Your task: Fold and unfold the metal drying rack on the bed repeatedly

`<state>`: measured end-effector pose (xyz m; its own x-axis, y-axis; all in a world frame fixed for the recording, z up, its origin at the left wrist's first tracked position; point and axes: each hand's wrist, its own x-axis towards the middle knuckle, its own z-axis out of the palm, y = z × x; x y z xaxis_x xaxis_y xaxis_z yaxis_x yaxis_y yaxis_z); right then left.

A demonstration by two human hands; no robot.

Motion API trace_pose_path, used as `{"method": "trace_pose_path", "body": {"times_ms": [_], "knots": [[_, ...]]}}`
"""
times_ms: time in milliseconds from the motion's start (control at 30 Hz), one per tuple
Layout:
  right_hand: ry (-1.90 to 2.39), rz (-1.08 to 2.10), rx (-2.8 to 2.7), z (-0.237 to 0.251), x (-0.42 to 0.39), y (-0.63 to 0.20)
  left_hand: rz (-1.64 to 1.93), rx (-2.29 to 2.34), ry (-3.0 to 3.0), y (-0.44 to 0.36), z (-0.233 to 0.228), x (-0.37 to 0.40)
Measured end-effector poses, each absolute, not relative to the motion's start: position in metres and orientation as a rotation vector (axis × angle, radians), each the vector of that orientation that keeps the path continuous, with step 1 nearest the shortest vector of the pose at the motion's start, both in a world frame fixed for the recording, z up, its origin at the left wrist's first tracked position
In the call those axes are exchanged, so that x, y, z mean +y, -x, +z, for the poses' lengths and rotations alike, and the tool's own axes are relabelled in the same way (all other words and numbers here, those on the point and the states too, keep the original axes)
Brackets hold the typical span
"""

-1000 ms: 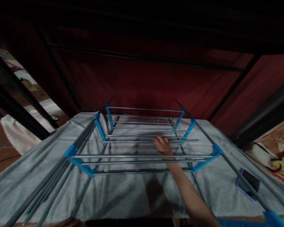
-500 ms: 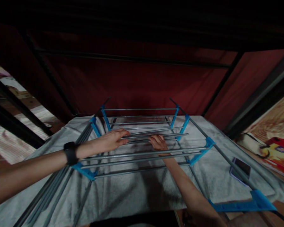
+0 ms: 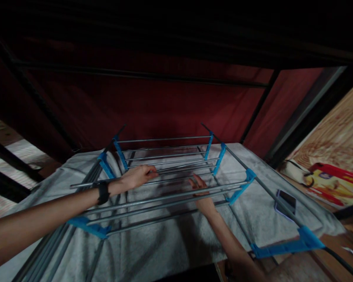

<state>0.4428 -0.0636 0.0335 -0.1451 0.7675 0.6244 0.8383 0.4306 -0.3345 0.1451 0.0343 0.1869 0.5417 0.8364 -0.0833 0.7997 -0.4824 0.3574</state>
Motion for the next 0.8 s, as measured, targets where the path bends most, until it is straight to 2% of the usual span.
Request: {"method": "trace_pose_path", "body": {"times_ms": [133,267,467,567,667,800], "knots": [[1.425,0.171,-1.711,0.03,-0.123,-0.459,0.184,1.292,-2.422,-0.135,0.195,0.048],[1.408,0.585,-1.704,0.079,-0.172,-0.477,0.241,1.255,-2.448,-0.152,0.211,0.052],[1.534,0.462,-1.728,0.205,-0.214,-0.527,0.393,1.152,-2.528,-0.185,0.221,0.063],[1.579,0.358,-1.783,0.252,-0.212,-0.559,0.405,1.146,-2.496,-0.186,0.216,0.066],[1.649,0.262,-1.78,0.276,-0.184,-0.591,0.388,1.123,-2.448,-0.185,0.213,0.064],[1.669,0.342,-1.637,0.267,-0.119,-0.628,0.385,1.152,-2.383,-0.192,0.212,0.056]]}}
